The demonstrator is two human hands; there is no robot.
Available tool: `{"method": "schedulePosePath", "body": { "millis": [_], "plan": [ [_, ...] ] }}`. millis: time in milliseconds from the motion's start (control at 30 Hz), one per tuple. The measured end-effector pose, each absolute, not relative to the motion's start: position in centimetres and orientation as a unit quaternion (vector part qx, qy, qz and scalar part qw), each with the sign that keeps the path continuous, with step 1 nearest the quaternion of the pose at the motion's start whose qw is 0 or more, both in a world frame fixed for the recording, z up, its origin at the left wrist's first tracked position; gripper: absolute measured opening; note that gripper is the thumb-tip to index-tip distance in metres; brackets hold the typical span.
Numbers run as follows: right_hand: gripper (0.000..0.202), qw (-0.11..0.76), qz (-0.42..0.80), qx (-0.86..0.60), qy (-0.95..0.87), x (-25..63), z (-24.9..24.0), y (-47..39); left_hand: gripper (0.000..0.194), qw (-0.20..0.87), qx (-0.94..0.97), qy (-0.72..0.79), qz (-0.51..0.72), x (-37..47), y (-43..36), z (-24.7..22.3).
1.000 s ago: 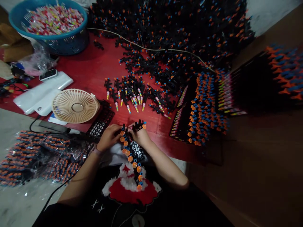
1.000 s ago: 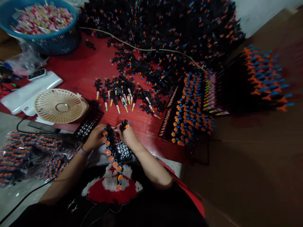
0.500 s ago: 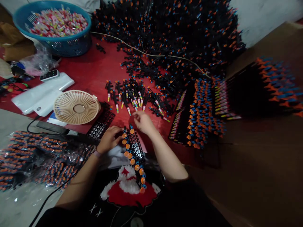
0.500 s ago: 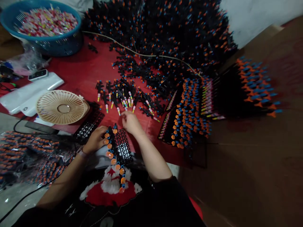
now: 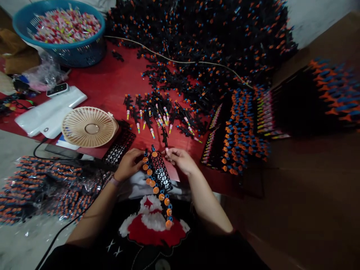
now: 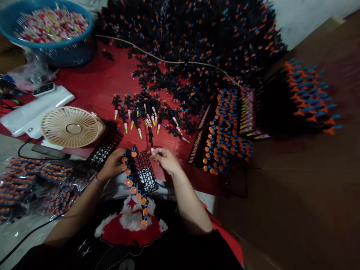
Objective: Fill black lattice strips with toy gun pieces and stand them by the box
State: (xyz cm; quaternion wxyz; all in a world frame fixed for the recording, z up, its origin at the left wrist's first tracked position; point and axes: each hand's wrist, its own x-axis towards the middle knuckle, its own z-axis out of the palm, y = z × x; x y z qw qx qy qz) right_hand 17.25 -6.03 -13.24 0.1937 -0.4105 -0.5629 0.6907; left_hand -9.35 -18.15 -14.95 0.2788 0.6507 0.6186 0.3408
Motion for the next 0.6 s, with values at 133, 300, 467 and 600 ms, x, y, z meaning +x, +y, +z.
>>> {"method": "schedulePosePath", "body": {
  "millis": [133, 300, 467, 600],
  "plan": [
    [0.037, 0.269, 0.650, -0.394, -0.592, 15.6, -14.5, -9.6, 0.026, 0.277, 0.647, 0.624, 0.341, -9.2, -18.0, -14.4],
    [0.021, 0.272, 0.548, -0.377, -0.695, 14.0, -15.3, -10.7, 0.021, 0.285, 0.642, 0.626, 0.340, -9.3, -17.9, -14.2],
    [0.017, 0.244, 0.450, -0.360, -0.780, 14.9, -14.4, -9.9, 0.023, 0.274, 0.646, 0.627, 0.338, -9.2, -18.0, -14.3],
    [0.024, 0.174, 0.414, -0.351, -0.822, 13.6, -14.4, -10.3, 0.026, 0.272, 0.645, 0.641, 0.315, -9.1, -18.0, -14.5]
  ]
}}
